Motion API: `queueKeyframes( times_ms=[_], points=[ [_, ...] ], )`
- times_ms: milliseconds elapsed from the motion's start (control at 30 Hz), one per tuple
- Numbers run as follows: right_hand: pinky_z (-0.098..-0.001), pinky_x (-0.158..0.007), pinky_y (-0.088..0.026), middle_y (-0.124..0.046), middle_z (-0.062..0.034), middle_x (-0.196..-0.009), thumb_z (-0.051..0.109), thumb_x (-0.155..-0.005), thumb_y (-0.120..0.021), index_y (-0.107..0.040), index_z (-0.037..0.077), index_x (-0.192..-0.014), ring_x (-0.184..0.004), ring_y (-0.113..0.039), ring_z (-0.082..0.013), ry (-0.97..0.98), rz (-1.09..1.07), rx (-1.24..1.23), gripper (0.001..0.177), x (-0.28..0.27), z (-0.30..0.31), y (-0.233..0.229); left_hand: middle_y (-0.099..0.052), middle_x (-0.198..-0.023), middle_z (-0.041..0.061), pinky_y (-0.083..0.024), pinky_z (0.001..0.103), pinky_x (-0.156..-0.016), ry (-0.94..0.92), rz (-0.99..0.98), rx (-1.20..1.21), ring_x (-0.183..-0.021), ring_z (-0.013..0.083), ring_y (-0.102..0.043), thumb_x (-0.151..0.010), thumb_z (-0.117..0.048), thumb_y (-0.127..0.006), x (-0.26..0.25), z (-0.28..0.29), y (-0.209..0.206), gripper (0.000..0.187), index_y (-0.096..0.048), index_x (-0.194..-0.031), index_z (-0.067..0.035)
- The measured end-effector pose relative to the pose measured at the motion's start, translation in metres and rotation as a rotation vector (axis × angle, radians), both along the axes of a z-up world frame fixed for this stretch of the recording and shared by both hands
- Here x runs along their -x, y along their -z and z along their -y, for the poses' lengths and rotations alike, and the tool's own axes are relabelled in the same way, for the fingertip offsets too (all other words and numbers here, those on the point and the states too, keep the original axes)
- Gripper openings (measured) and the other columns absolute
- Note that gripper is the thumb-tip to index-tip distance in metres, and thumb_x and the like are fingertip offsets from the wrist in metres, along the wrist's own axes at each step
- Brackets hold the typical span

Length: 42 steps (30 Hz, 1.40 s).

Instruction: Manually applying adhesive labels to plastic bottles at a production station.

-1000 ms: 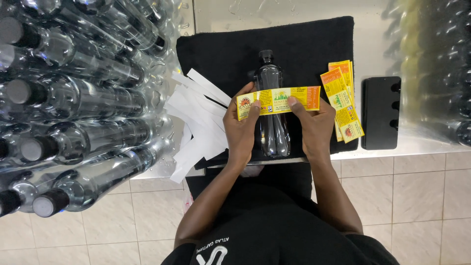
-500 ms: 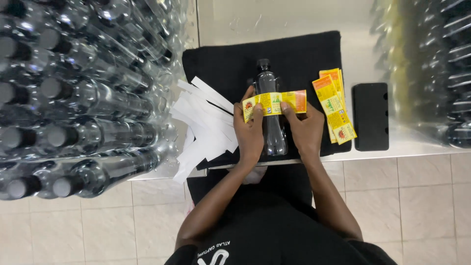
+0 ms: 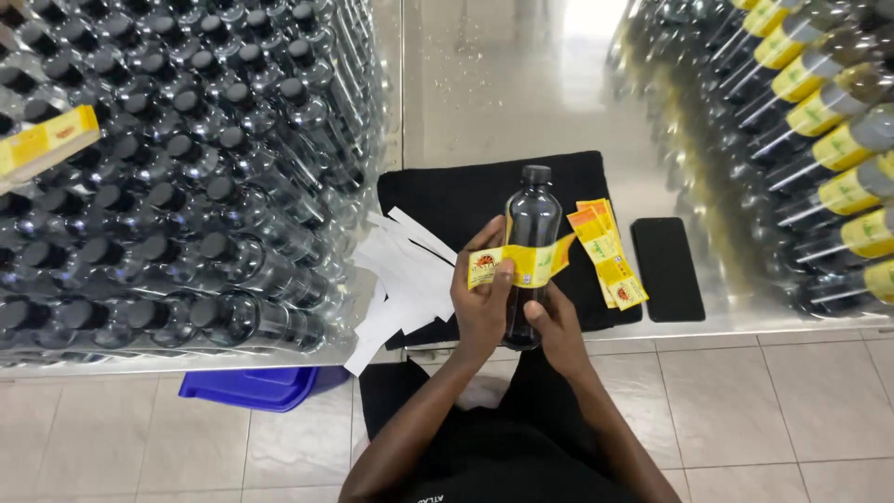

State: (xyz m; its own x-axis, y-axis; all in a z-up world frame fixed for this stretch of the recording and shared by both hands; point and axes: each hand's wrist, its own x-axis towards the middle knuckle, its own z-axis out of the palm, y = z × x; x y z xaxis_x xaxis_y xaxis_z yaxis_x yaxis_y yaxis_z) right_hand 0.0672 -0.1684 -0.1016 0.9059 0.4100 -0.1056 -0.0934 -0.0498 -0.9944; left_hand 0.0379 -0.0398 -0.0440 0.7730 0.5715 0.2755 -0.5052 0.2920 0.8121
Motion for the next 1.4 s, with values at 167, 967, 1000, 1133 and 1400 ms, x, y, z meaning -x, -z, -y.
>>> queueKeyframes(
  times_ms=[167, 967, 1000, 1133, 1400],
  points=[
    [-0.0565, -0.106, -0.056, -0.070, -0.0213, -0.127, 0.055, -0.100, -0.068, -0.057, -0.001, -0.152, -0.120, -0.065, -0.0299, 0.086, 0.183, -0.185, 0.077, 0.015, -0.003, 0.021, -0.038, -0.165, 0.016, -0.030, 0.053, -0.134, -0.100, 0.103, -0.122, -0.160, 0.0353, -0.037, -0.100, -0.029, -0.081, 0.006, -0.005, 0.006, 0.077, -0.033, -0.158, -0.012],
    [-0.0376, -0.087, -0.059, -0.060, -0.0159, -0.133, 0.056, -0.091, -0.077, -0.048, 0.005, -0.147, -0.114, -0.067, -0.0270, 0.172, 0.772, 0.186, 0.081, 0.024, -0.001, 0.056, -0.067, -0.113, 0.009, -0.054, 0.033, -0.093, 0.028, -0.126, -0.239, -0.106, 0.0186, -0.066, -0.117, -0.046, -0.034, 0.055, -0.002, -0.040, 0.051, -0.064, -0.125, -0.006],
    [-0.0376, -0.087, -0.059, -0.060, -0.0159, -0.133, 0.056, -0.091, -0.077, -0.048, 0.005, -0.147, -0.114, -0.067, -0.0270, 0.184, 0.776, 0.184, 0.081, 0.023, -0.001, 0.055, -0.067, -0.113, 0.009, -0.054, 0.033, -0.093, 0.036, -0.120, -0.245, -0.106, 0.0186, -0.066, -0.117, -0.046, -0.034, 0.056, -0.004, -0.043, 0.051, -0.064, -0.125, -0.006],
    [-0.0384, -0.090, -0.057, -0.061, -0.0139, -0.127, 0.055, -0.084, -0.084, -0.059, 0.007, -0.136, -0.113, -0.070, -0.0272, 0.189, 0.760, 0.194, 0.076, 0.027, -0.002, 0.041, -0.064, -0.108, 0.007, -0.050, 0.036, -0.089, 0.107, -0.107, -0.182, -0.100, 0.0178, -0.061, -0.114, -0.055, -0.026, 0.053, -0.008, -0.042, 0.062, -0.066, -0.117, -0.008],
    [-0.0366, -0.089, -0.058, -0.070, -0.0077, -0.117, 0.049, -0.086, -0.085, -0.063, 0.009, -0.126, -0.104, -0.071, -0.0214, 0.012, 0.519, 0.182, 0.061, 0.038, -0.002, -0.003, -0.068, -0.099, 0.006, -0.051, 0.037, -0.089, 0.149, -0.276, -0.137, -0.096, 0.0183, -0.062, -0.112, -0.055, -0.019, 0.050, -0.018, -0.014, 0.067, -0.069, -0.106, -0.011]
  ],
)
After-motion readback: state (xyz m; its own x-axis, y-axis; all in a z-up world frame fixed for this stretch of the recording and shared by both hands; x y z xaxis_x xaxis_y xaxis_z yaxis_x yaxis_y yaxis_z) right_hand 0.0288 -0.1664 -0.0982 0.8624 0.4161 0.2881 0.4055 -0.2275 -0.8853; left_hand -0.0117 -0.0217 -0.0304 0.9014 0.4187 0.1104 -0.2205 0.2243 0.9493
